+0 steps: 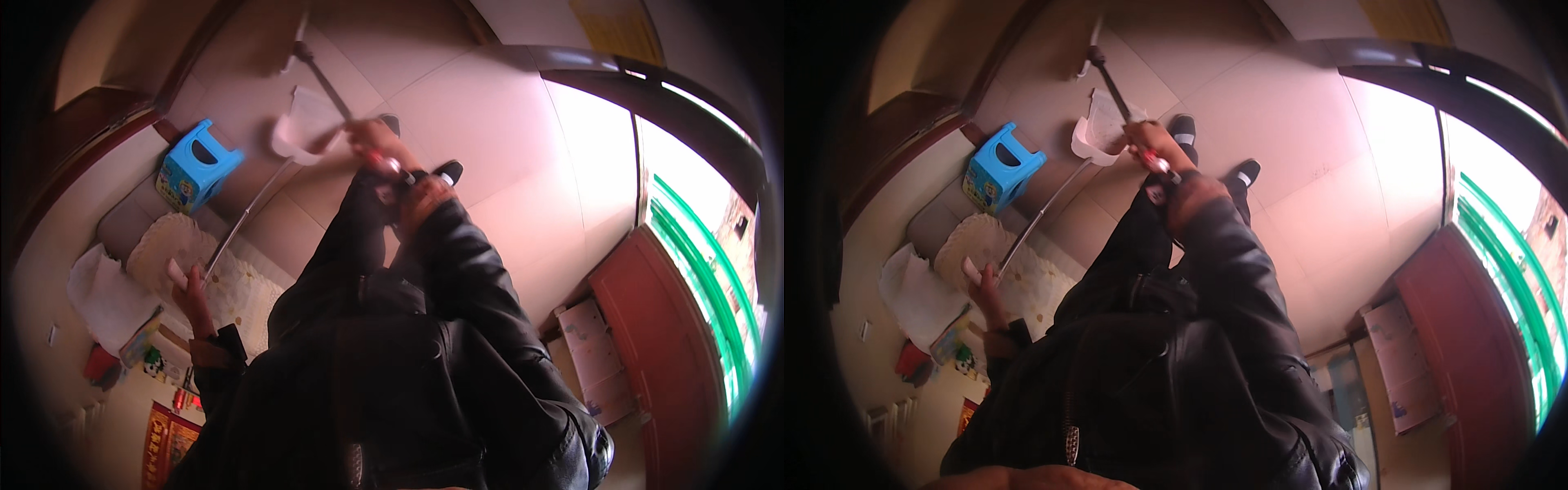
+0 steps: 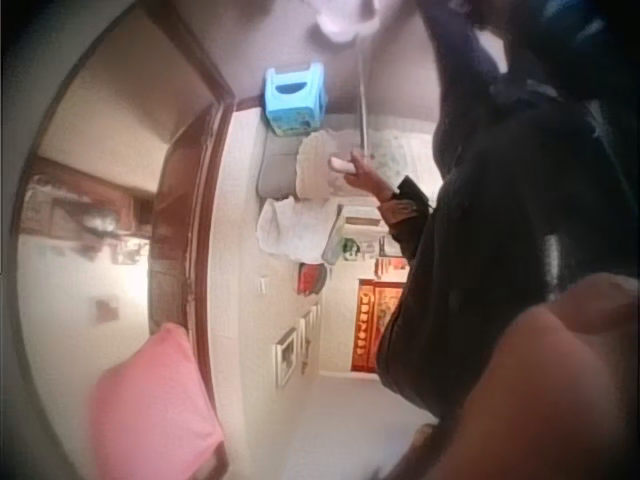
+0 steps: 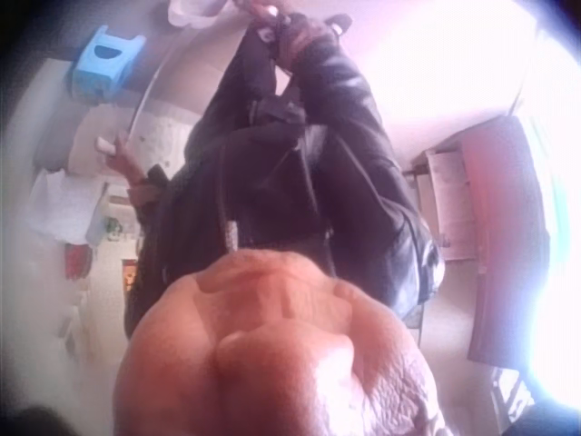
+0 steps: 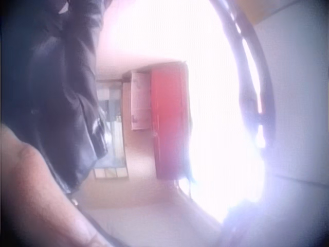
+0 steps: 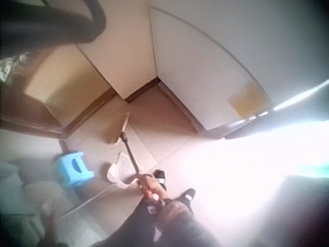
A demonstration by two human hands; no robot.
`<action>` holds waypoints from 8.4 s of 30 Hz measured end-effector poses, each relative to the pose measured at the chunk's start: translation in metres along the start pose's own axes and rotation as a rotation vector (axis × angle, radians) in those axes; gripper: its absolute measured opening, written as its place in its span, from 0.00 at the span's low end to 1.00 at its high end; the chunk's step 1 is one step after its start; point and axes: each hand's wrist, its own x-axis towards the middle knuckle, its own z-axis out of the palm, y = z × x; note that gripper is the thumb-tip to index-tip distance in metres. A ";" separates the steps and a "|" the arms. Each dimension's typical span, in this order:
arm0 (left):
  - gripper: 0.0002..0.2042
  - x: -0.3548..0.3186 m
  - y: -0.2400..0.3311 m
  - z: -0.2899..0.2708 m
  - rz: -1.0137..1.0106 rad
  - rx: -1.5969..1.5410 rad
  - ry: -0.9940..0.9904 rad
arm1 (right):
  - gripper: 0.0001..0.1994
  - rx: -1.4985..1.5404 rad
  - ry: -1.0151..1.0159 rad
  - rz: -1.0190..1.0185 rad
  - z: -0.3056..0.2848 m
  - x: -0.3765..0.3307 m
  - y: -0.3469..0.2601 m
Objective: The person sweeps a tiled floor with a broom, moving debris toward a dustpan held in the other hand. They sweep multiple areas of the room, including near a doorway and around furniture, and periodically transfer the collected debris into the dustpan.
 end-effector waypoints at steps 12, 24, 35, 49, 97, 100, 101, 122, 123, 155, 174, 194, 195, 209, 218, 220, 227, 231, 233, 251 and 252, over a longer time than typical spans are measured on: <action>0.12 -0.250 0.111 0.110 -0.118 -0.086 -0.025 | 0.13 0.513 0.507 0.636 -0.241 -0.418 0.001; 0.15 -0.669 0.252 0.277 0.031 -0.073 -0.025 | 0.15 0.946 0.978 0.419 -0.424 -1.010 -0.042; 0.12 -1.023 0.327 0.404 0.178 -0.242 -0.097 | 0.04 0.648 0.796 0.537 -0.467 -1.309 0.003; 0.07 -1.293 0.427 0.487 0.347 -0.131 -0.428 | 0.06 0.682 1.049 0.480 -0.565 -1.600 -0.045; 0.06 -1.665 0.418 0.684 0.399 -0.086 -0.412 | 0.08 0.644 1.055 0.438 -0.779 -1.940 0.082; 0.06 -1.690 0.429 0.704 0.401 0.008 -0.466 | 0.07 0.717 1.097 0.338 -0.779 -1.970 0.054; 0.06 -1.698 0.433 0.707 0.396 0.022 -0.489 | 0.07 0.762 1.098 0.284 -0.775 -1.981 0.047; 0.08 -1.888 0.531 0.854 0.561 0.295 -0.948 | 0.04 0.648 1.394 0.355 -0.979 -2.025 0.092; 0.08 -1.899 0.534 0.857 0.601 0.255 -1.013 | 0.04 0.647 1.456 0.299 -0.969 -2.021 0.099; 0.08 -1.902 0.551 0.843 0.641 0.094 -1.027 | 0.15 -0.718 1.179 0.895 -0.942 -2.109 0.089; 0.09 -1.972 0.496 0.818 0.688 0.173 -1.073 | 0.13 -0.086 1.421 0.454 -1.013 -2.158 0.150; 0.09 -1.957 0.425 0.715 0.738 0.179 -1.197 | 0.09 0.515 1.409 0.324 -0.599 -2.133 0.173; 0.09 -1.946 0.424 0.713 0.758 0.219 -1.181 | 0.09 0.477 1.387 0.396 -0.607 -2.123 0.179; 0.09 -1.891 0.439 0.711 0.834 0.228 -1.168 | 0.10 0.334 1.277 0.707 -0.616 -1.950 0.187; 0.11 -1.869 0.460 0.729 0.873 0.217 -1.205 | 0.09 0.414 0.974 0.579 -0.567 -1.999 0.108; 0.11 -1.865 0.468 0.733 0.890 0.258 -1.191 | 0.08 0.399 1.048 0.598 -0.565 -2.005 0.102; 0.09 -1.867 0.492 0.749 0.897 0.226 -1.212 | 0.10 0.209 1.411 0.786 -0.603 -1.969 0.111; 0.08 -1.875 0.495 0.759 0.874 0.215 -1.199 | 0.09 0.602 1.439 0.596 -0.634 -1.928 0.114; 0.08 -1.877 0.493 0.764 0.863 0.214 -1.195 | 0.08 0.617 1.398 0.617 -0.633 -1.917 0.115; 0.09 -1.872 0.516 0.800 0.827 0.253 -1.163 | 0.10 0.167 1.252 0.544 -0.790 -1.951 0.086; 0.09 -1.872 0.522 0.802 0.829 0.249 -1.159 | 0.10 0.221 1.232 0.540 -0.808 -1.943 0.085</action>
